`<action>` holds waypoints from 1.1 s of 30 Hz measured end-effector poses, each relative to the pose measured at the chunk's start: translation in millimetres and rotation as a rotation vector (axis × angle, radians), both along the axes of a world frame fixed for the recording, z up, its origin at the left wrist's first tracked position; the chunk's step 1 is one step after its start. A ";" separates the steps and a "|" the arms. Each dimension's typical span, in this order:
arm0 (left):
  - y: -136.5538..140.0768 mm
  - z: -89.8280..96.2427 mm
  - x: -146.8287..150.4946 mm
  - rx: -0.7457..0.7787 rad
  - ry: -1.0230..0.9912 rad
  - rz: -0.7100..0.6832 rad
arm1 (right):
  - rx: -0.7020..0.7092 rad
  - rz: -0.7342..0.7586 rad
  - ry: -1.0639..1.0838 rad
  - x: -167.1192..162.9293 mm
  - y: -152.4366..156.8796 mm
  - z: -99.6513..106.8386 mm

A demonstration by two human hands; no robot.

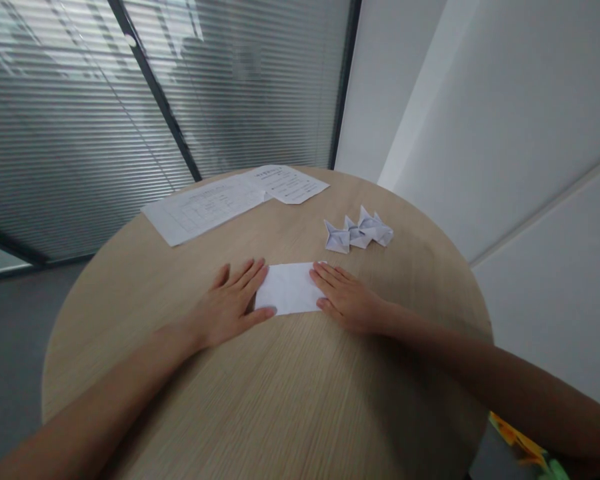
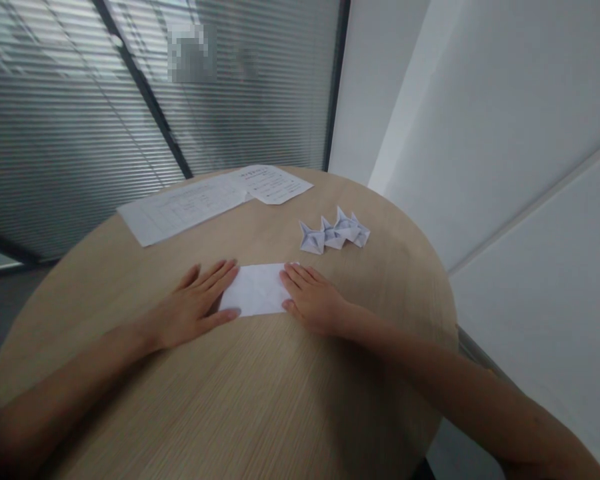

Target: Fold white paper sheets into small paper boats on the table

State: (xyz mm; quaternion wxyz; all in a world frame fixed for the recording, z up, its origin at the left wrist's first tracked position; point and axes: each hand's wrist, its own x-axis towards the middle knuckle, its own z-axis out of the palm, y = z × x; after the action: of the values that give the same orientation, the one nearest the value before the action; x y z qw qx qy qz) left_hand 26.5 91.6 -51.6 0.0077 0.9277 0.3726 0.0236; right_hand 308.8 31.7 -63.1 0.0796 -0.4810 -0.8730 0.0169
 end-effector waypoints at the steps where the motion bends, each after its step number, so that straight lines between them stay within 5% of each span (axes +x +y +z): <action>1: 0.0 -0.4 -1.4 0.008 -0.037 0.006 | 0.003 -0.006 0.027 2.7 -1.0 -0.5; 12: -15.9 16.6 15.7 0.069 -0.421 0.159 | 0.264 -0.131 0.361 4.6 -3.0 7.3; 17: -30.5 24.3 16.7 0.368 -0.536 -0.153 | 0.449 -0.122 0.286 5.0 -10.8 12.7; 22: -43.9 26.4 15.2 0.596 -0.324 -0.456 | 0.645 -0.014 0.175 5.1 -32.4 23.0; 27: -45.4 21.7 24.6 0.484 -0.246 -0.517 | 0.559 0.127 0.109 5.8 -38.5 27.7; 30: -41.4 17.3 27.6 0.353 -0.331 -0.505 | 0.369 0.245 0.090 3.8 -33.1 21.4; 33: -37.2 14.5 26.3 0.244 -0.428 -0.436 | 0.195 0.182 0.188 0.2 -28.0 15.0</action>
State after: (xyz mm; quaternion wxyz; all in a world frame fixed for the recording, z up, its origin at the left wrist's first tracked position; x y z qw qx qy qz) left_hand 52.8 54.4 -37.1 -0.0207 0.9537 0.1494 0.2602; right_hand 309.0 3.7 -48.1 0.2054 -0.3861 -0.8992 -0.0157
